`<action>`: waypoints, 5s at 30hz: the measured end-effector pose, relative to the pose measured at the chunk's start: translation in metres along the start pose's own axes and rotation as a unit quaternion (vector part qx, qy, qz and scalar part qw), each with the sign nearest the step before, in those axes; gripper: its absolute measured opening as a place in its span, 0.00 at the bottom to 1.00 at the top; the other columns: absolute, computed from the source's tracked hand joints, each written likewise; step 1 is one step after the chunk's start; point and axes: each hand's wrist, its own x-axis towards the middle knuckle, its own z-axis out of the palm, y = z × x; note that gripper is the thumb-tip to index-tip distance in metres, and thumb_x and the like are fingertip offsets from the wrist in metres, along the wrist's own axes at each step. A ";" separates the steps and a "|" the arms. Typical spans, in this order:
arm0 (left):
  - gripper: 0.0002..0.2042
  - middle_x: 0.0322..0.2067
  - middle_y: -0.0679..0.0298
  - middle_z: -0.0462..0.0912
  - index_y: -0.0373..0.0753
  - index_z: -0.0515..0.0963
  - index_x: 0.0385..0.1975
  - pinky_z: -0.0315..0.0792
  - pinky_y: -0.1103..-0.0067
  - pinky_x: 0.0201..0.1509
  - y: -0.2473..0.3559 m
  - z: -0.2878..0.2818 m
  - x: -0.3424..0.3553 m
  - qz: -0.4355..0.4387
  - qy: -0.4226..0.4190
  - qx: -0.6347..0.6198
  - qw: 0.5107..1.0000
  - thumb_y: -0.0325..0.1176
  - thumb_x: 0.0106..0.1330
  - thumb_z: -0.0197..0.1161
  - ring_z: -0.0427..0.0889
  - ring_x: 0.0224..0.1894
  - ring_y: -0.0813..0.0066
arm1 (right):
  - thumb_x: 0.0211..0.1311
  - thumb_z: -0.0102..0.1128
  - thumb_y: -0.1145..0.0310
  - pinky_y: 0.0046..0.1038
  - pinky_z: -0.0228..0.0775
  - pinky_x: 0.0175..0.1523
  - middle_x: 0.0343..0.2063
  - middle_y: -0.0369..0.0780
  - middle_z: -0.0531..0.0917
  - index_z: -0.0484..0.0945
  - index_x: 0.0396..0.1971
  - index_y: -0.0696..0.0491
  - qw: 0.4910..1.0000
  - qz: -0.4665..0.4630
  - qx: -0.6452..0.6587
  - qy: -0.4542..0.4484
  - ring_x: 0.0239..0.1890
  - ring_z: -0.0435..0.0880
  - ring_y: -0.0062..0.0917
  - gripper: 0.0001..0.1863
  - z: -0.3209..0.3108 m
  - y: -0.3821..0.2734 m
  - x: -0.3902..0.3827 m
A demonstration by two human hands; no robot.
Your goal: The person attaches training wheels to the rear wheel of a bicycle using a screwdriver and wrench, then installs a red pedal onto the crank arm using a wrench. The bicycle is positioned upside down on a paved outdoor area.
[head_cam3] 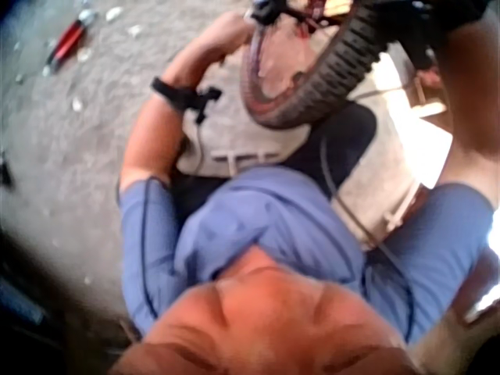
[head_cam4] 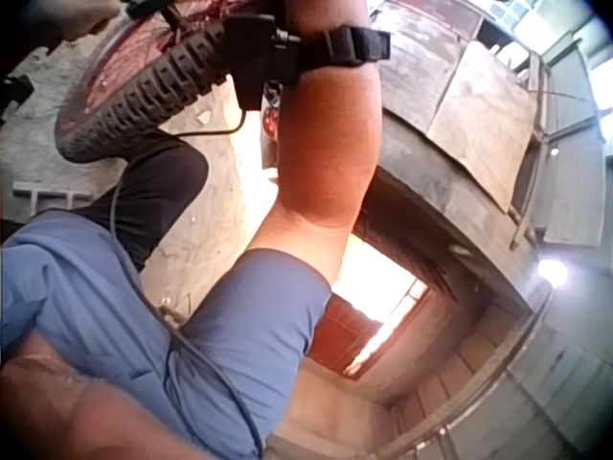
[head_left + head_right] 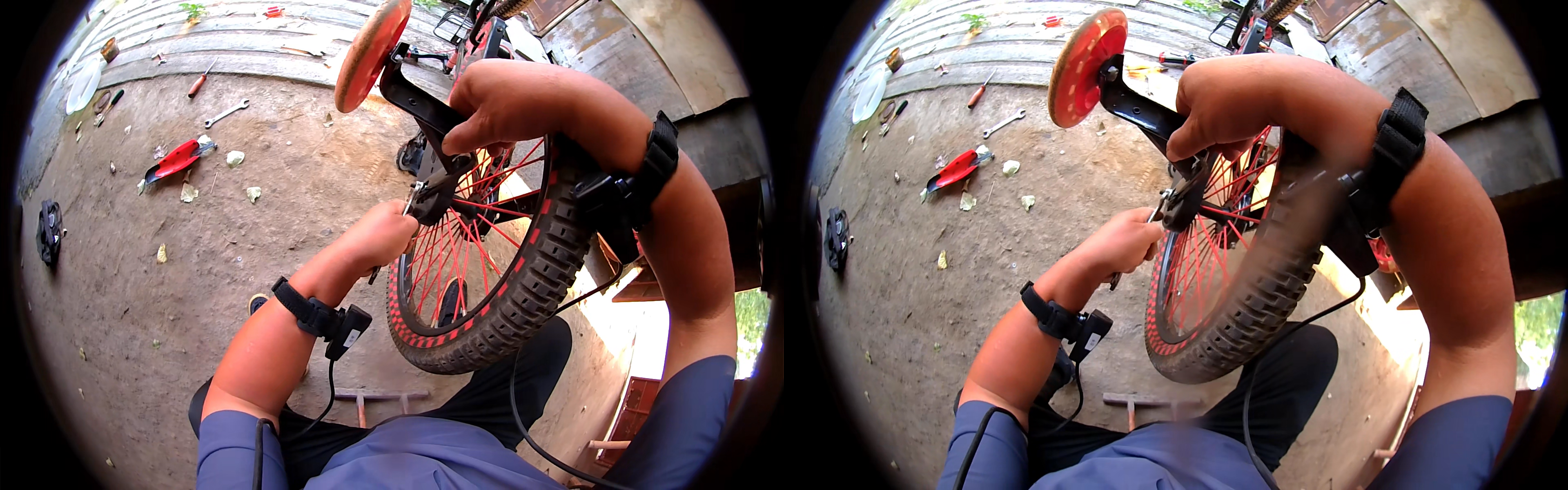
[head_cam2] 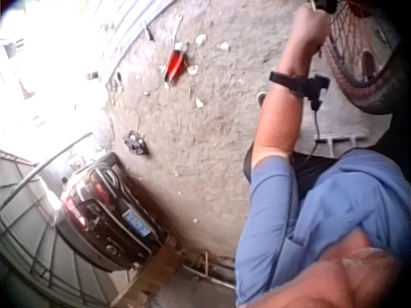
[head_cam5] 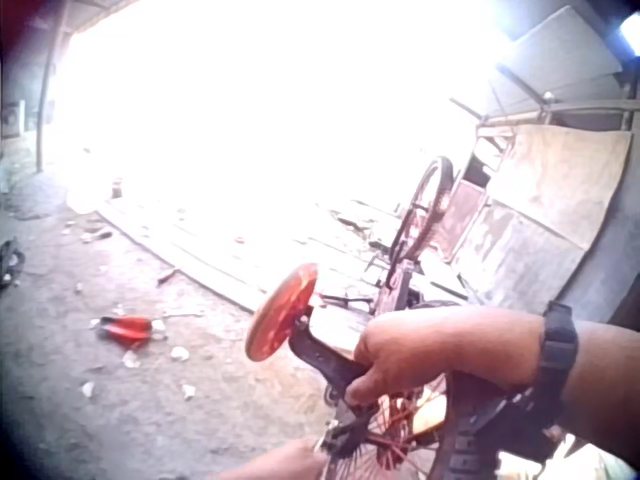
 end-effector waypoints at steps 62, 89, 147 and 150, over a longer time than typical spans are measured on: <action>0.27 0.34 0.36 0.80 0.32 0.60 0.65 0.72 0.54 0.46 -0.048 0.016 0.022 0.228 0.184 0.263 0.919 0.31 0.66 0.51 0.79 0.40 0.35 | 0.57 0.67 0.59 0.26 0.74 0.30 0.17 0.39 0.81 0.82 0.28 0.63 0.999 -0.020 0.031 -0.012 0.21 0.82 0.22 0.19 0.002 0.008 0.004; 0.11 0.31 0.46 0.82 0.33 0.73 0.40 0.76 0.63 0.39 -0.037 -0.006 -0.020 0.123 0.219 0.243 0.937 0.35 0.70 0.49 0.84 0.34 0.52 | 0.60 0.69 0.54 0.30 0.77 0.46 0.37 0.48 0.87 0.80 0.46 0.62 0.975 -0.102 -0.046 0.194 0.40 0.87 0.32 0.26 -0.026 -0.004 -0.066; 0.36 0.43 0.61 0.79 0.32 0.54 0.69 0.76 0.80 0.42 0.061 0.159 -0.116 0.333 0.378 0.212 0.837 0.23 0.60 0.63 0.78 0.36 0.78 | 0.69 0.59 0.72 0.19 0.69 0.52 0.42 0.34 0.84 0.80 0.53 0.59 0.495 -0.088 0.788 0.355 0.45 0.78 0.15 0.15 0.388 0.119 0.062; 0.36 0.46 0.61 0.78 0.32 0.54 0.69 0.75 0.79 0.47 0.061 0.160 -0.116 0.309 0.373 0.183 0.855 0.23 0.60 0.62 0.78 0.40 0.77 | 0.69 0.59 0.72 0.20 0.69 0.53 0.44 0.35 0.83 0.80 0.54 0.59 0.468 -0.098 0.814 0.331 0.47 0.78 0.16 0.16 0.385 0.118 0.061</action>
